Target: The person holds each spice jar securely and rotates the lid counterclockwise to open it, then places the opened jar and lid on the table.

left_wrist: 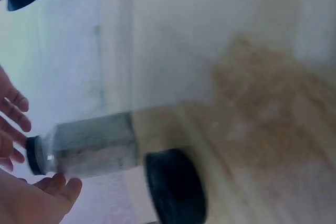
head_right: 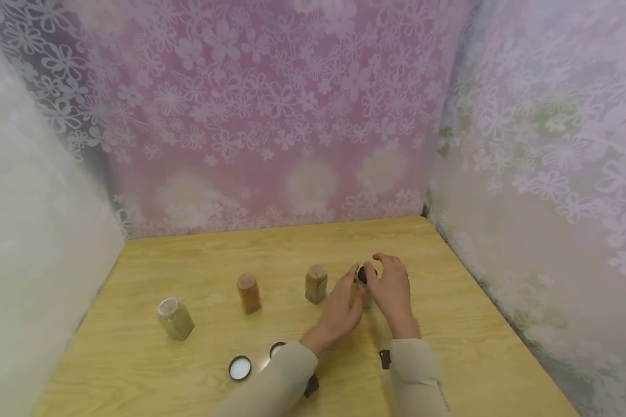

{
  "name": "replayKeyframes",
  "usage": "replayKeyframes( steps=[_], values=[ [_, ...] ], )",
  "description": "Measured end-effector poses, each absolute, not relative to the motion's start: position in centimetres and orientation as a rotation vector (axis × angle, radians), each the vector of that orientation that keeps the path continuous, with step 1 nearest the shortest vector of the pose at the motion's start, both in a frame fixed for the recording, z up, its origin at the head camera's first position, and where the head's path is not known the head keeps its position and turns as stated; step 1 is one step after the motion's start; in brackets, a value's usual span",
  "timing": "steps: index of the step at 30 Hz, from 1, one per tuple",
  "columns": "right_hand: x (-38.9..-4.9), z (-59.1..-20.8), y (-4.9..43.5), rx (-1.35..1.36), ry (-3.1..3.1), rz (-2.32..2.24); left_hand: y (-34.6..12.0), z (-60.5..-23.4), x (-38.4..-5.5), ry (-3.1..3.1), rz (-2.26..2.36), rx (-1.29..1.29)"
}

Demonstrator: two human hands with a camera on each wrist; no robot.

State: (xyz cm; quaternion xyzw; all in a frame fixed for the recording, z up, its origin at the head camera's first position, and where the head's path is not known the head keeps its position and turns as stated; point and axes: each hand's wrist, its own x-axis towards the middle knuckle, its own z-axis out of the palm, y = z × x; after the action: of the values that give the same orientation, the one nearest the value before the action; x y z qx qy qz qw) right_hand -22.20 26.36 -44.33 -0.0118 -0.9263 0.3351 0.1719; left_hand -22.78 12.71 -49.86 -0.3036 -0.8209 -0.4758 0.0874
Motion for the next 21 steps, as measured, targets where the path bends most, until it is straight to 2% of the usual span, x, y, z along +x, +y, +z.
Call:
replayKeyframes(
  steps=[6,21],
  values=[
    [-22.3,-45.6,26.1,-0.045,-2.631,1.003,13.3,-51.2,-23.6,-2.515,-1.628,-0.734],
    [-22.8,-46.3,25.9,-0.046,-2.592,0.998,13.8,-52.4,-25.0,-2.535,-1.707,-0.541]
  ],
)
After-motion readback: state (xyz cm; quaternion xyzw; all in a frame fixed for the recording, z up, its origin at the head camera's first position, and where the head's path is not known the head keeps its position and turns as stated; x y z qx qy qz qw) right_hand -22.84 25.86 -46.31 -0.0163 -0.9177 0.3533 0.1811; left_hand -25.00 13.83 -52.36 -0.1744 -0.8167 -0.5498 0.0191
